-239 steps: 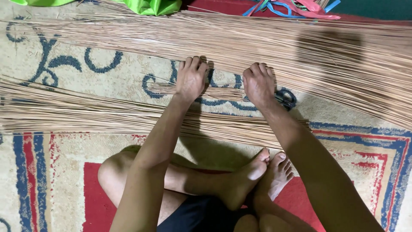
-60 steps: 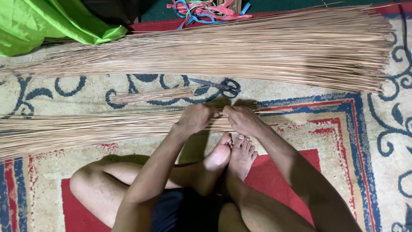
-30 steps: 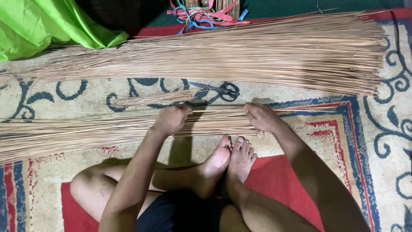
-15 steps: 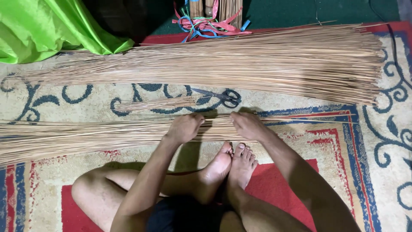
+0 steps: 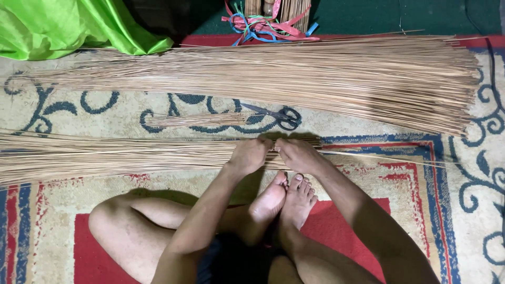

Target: Sorting and cutting long thin wooden sticks to a uniform length using scissors while sitting on the floor.

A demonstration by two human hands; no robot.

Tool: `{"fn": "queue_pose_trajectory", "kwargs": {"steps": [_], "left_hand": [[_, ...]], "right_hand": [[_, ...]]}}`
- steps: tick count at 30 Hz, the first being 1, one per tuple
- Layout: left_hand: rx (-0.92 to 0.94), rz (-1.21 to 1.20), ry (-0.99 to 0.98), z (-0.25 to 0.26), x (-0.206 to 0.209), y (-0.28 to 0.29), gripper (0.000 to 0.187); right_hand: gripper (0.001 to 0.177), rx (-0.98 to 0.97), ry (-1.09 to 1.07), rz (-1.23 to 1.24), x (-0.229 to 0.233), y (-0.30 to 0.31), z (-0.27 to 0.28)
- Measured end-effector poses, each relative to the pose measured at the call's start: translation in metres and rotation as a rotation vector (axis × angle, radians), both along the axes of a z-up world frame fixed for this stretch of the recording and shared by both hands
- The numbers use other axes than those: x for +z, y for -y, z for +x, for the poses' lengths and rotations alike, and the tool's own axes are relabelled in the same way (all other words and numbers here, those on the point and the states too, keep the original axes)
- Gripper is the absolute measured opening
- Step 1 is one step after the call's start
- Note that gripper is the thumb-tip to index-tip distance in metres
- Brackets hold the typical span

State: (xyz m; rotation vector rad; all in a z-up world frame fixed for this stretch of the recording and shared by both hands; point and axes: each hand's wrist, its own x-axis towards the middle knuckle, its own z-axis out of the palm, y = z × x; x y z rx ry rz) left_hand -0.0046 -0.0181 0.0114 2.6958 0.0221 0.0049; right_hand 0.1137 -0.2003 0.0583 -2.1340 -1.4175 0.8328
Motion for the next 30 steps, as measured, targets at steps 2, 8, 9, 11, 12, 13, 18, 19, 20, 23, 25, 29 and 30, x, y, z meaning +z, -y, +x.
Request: {"fn": "queue_pose_trajectory", "kwargs": {"steps": [2,8,9,11,12,13,18,19,20,23,25,29,30], "left_hand": [[0.003,-0.038,0.004,0.000,-0.004,-0.001,0.020],[0.016,-0.079,-0.072,-0.028,-0.014,-0.058,0.028],[0.027,-0.065,-0.076,-0.034,-0.010,-0.070,0.030],[0.028,-0.065,-0.088,-0.041,-0.003,-0.080,0.028],[0.030,-0.064,-0.096,-0.044,0.001,-0.085,0.026],[0.032,-0.065,-0.097,-0.042,-0.007,-0.082,0.026],[-0.029,-0.009,-0.054,-0.034,-0.016,-0.056,0.024],[-0.028,-0.011,-0.054,-0.030,-0.015,-0.049,0.024],[-0.052,0.014,-0.025,-0.026,-0.014,-0.043,0.022],[-0.078,0.067,0.047,-0.023,-0.014,-0.034,0.017],[-0.083,0.096,0.090,-0.026,-0.017,-0.035,0.016],[0.173,0.131,0.446,-0.043,0.000,-0.020,0.019],[0.364,0.036,0.545,-0.049,0.012,-0.012,0.036]], "right_hand": [[0.020,-0.020,0.005,-0.009,-0.003,0.006,0.004],[0.025,-0.144,-0.032,-0.097,-0.004,0.054,0.039],[0.024,-0.174,-0.018,-0.140,-0.003,0.064,0.045],[0.028,-0.240,-0.086,-0.174,0.007,0.074,0.049],[0.032,-0.306,-0.150,-0.205,0.012,0.079,0.051],[0.032,-0.304,-0.151,-0.207,0.018,0.075,0.049],[0.036,-0.216,-0.279,-0.213,0.011,0.045,0.028],[0.036,-0.215,-0.279,-0.215,0.015,0.034,0.019],[0.031,-0.155,-0.274,-0.171,0.018,0.023,0.010],[0.025,-0.061,-0.247,-0.080,0.015,-0.007,-0.009],[0.022,-0.031,-0.225,-0.032,0.017,-0.023,-0.015],[0.017,-0.052,-0.144,-0.041,0.027,-0.040,-0.021],[0.016,-0.066,-0.106,-0.050,0.028,-0.042,-0.022]]}}
